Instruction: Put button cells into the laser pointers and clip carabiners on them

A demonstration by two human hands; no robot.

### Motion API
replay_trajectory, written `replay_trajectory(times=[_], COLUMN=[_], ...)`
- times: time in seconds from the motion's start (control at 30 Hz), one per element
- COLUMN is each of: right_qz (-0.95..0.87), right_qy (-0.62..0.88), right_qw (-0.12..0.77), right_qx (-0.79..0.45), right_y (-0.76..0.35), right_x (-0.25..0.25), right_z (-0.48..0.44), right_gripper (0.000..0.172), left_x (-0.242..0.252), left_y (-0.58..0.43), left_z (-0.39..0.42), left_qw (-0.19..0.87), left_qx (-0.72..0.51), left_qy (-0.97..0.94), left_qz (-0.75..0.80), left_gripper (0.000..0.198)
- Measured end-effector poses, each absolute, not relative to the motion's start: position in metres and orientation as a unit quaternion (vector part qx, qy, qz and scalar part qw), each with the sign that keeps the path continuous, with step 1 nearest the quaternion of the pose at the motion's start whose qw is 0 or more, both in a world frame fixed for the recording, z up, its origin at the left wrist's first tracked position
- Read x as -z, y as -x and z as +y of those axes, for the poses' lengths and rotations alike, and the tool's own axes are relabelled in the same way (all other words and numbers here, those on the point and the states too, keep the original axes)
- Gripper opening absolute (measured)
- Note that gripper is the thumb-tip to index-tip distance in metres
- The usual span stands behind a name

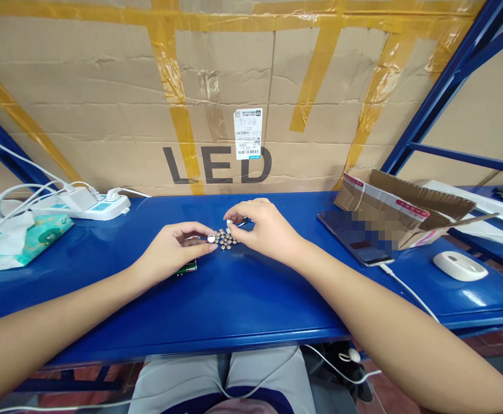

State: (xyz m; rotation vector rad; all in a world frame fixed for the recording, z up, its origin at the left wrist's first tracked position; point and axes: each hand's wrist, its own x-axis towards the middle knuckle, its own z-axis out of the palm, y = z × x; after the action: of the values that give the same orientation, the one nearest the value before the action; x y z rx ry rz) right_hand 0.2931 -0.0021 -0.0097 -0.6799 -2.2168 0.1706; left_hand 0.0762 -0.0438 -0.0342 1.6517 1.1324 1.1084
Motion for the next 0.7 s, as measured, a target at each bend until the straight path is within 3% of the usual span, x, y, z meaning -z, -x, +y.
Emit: replay_trajectory(times=[0.27, 0.7], right_qz=[-0.877, -0.919], right_qy=[0.215, 0.142], right_qw=[0.422, 0.366], right_qx=[-0.077, -0.028], right_y=[-0.289, -0.288], right_x=[0.01, 0.012], right_z=[-0.012, -0.014], right_gripper=[0.007, 0.012], left_x=[0.034, 0.034], left_y=[-0.075, -0.078], left_z=[-0.043, -0.045], left_qw=[0.418, 0.43], left_qx=[-0.441, -0.426], left_qy=[-0.652, -0.655], left_qz=[0.452, 0.451], left_gripper=[0.026, 0.028])
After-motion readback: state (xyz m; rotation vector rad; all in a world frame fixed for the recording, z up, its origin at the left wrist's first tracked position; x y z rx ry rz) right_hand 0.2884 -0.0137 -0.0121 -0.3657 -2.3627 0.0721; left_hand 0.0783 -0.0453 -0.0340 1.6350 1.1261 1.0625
